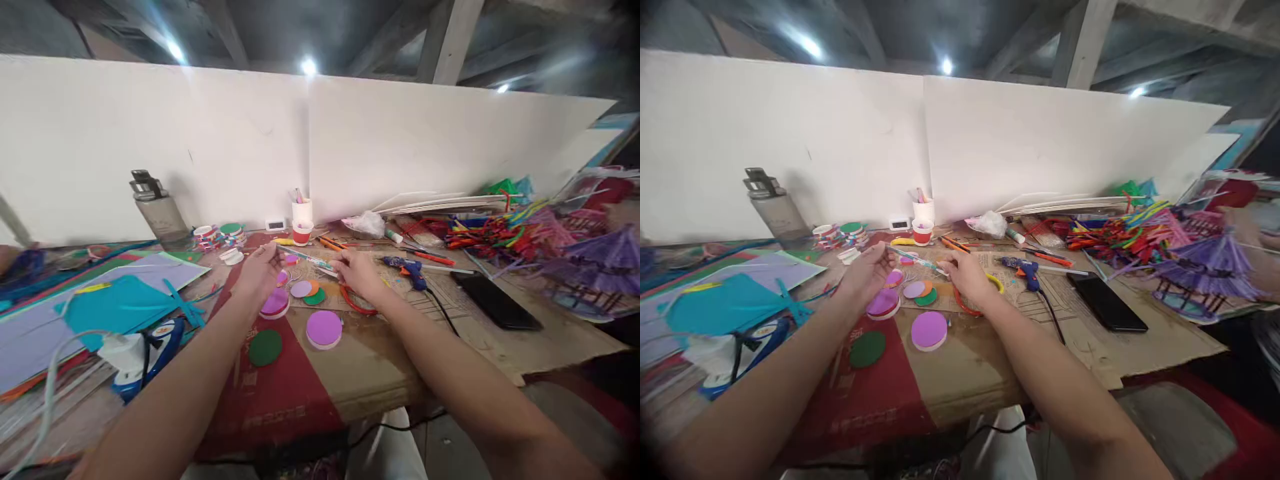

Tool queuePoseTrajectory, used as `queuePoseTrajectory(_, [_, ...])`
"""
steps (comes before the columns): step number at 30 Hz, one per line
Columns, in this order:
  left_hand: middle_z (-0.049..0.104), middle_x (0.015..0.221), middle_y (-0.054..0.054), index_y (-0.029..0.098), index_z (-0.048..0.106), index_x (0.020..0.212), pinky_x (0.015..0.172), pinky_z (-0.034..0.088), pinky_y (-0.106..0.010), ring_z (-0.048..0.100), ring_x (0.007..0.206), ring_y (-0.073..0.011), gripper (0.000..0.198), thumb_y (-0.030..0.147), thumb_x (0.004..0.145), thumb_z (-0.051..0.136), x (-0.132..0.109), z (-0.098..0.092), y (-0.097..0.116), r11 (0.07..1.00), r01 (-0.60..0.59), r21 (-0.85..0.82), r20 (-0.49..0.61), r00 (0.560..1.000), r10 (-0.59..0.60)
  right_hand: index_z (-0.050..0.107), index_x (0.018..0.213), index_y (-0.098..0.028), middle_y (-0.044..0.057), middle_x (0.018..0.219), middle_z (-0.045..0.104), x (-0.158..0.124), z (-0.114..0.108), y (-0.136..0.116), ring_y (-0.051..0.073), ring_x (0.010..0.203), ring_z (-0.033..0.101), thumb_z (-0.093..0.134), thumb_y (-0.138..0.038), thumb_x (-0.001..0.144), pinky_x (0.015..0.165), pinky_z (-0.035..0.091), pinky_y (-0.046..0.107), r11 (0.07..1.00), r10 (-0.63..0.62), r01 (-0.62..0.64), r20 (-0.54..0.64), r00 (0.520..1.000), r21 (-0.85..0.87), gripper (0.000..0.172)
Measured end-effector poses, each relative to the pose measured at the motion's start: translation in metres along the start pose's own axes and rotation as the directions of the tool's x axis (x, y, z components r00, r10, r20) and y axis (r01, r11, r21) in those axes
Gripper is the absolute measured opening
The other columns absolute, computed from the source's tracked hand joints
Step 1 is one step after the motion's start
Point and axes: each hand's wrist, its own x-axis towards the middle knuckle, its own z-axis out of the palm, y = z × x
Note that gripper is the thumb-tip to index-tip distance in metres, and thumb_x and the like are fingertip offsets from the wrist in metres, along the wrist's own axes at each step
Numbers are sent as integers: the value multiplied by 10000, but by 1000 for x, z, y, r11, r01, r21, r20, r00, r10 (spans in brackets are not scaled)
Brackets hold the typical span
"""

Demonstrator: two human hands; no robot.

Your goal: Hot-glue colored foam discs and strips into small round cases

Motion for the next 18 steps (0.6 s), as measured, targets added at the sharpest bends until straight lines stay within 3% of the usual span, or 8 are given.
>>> queuePoseTrajectory(5, [612, 594, -11, 108, 601, 689, 571, 537, -170, 625, 555, -83, 256, 22, 909, 504, 12, -10, 5, 998, -60, -25, -139, 989, 56, 406, 671, -235, -19, 591, 507, -3, -5, -4, 140, 559, 454, 379, -253, 955, 579, 331, 269, 997, -46, 44, -36, 998, -60, 286])
queuePoseTrajectory(12, [606, 598, -1, 119, 570, 632, 660, 582, -191, 635, 590, -79, 282, -14, 878, 532, 19, -19, 9, 988, -143, -51, -279, 952, 123, 317, 553, -225, -37, 523, 362, -7, -8, -12, 129, 534, 336, 438, -405, 945, 566, 246, 293, 991, -94, 91, -23, 995, -98, 448])
queuePoseTrajectory(18, [601, 639, 10, 128, 570, 630, 791, 592, -230, 637, 646, -70, 276, -84, 807, 558, 30, -32, 5, 982, -188, -21, -346, 923, 169, 405, 756, -228, -4, 711, 503, -10, -12, -8, 161, 671, 449, 386, -332, 936, 640, 345, 283, 987, -160, 158, -76, 984, -36, 209])
